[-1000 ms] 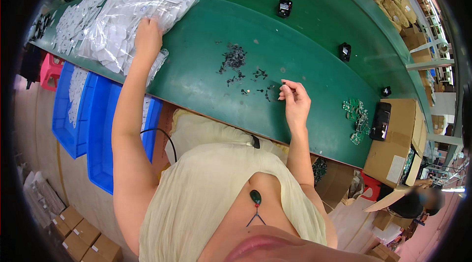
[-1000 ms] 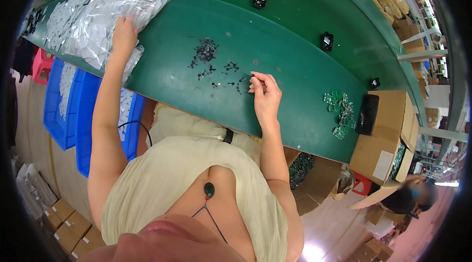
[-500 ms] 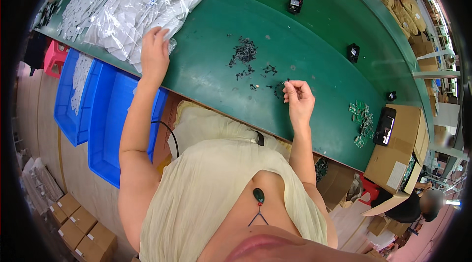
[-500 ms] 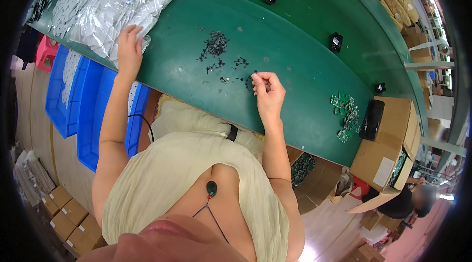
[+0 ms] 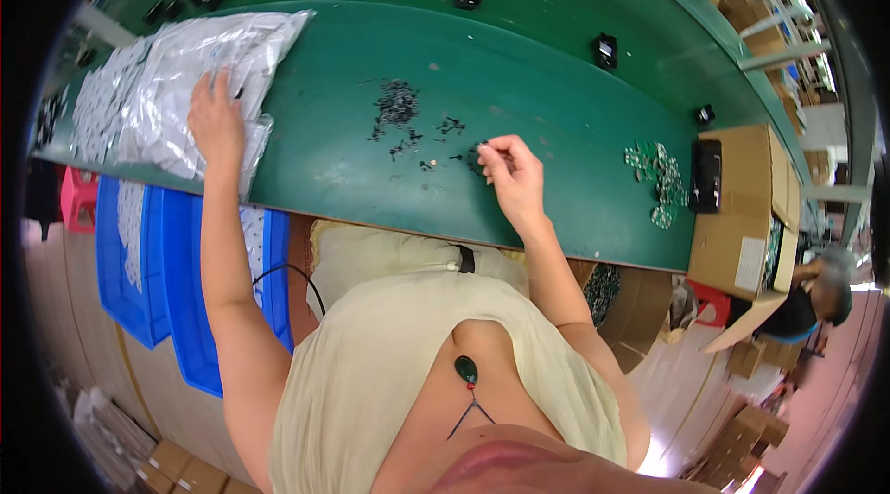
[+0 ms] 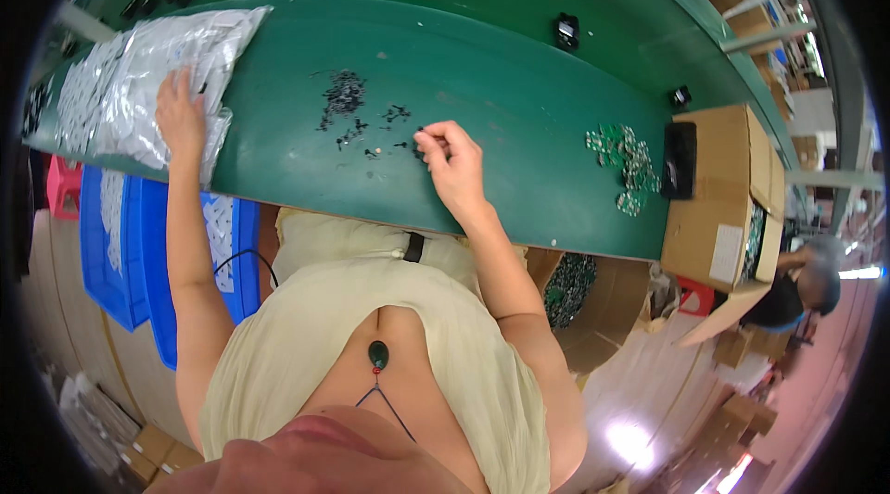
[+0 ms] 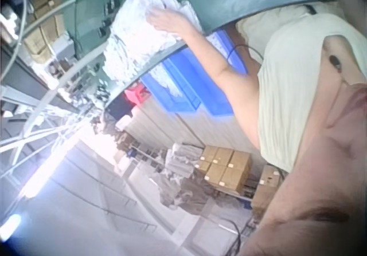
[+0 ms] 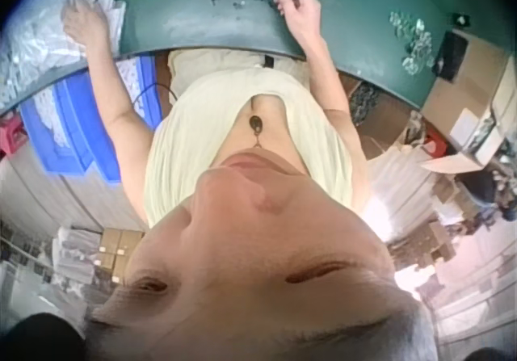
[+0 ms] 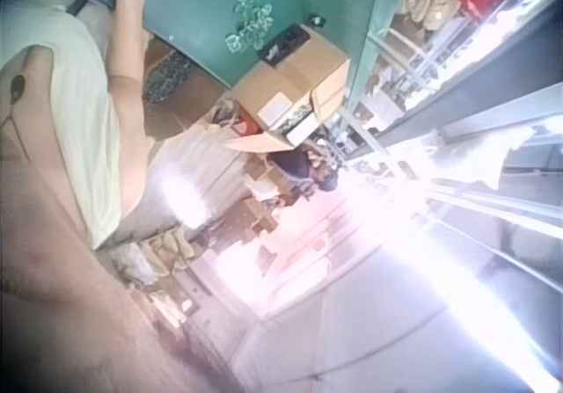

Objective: Assembling PCB components into plastic housings on a production line.

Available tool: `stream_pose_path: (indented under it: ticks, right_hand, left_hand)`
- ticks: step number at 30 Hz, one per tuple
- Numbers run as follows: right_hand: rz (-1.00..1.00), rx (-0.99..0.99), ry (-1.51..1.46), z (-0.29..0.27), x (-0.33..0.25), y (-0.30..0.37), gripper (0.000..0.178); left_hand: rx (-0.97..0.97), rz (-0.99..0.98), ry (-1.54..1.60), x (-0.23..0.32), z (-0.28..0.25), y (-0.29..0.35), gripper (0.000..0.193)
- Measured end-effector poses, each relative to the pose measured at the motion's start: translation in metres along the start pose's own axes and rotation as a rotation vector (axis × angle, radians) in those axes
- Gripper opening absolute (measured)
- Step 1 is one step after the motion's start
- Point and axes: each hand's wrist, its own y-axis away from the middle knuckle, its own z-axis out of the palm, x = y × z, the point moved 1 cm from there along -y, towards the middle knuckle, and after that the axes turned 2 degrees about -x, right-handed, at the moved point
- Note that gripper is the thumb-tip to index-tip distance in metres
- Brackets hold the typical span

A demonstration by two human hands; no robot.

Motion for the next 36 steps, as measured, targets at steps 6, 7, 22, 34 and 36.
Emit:
stream_pose_path:
  ticks: [6,7,22,34,36]
  right_hand:
    - [-0.018,-0.038,0.051,0.004,-0.011,0.001,0.009]
    - [-0.02,-0.049,0.054,0.004,-0.013,0.002,0.01]
    - [-0.218,-0.041,0.095,0.006,-0.034,0.007,0.008]
    - [-0.527,-0.065,0.406,-0.009,-0.056,0.021,0.007]
    - [-0.512,-0.067,0.367,-0.011,-0.054,0.022,0.006]
  left_hand:
    - [-0.137,-0.066,-0.106,-0.007,0.012,-0.014,0.024]
    - [-0.131,-0.05,-0.098,-0.013,0.018,-0.017,0.024]
    - [-0.332,-0.046,1.194,0.146,-0.107,0.043,0.022]
    - [-0.428,0.291,1.303,0.207,-0.12,0.05,0.012]
    - [-0.632,0.098,1.473,0.208,-0.12,0.052,0.009]
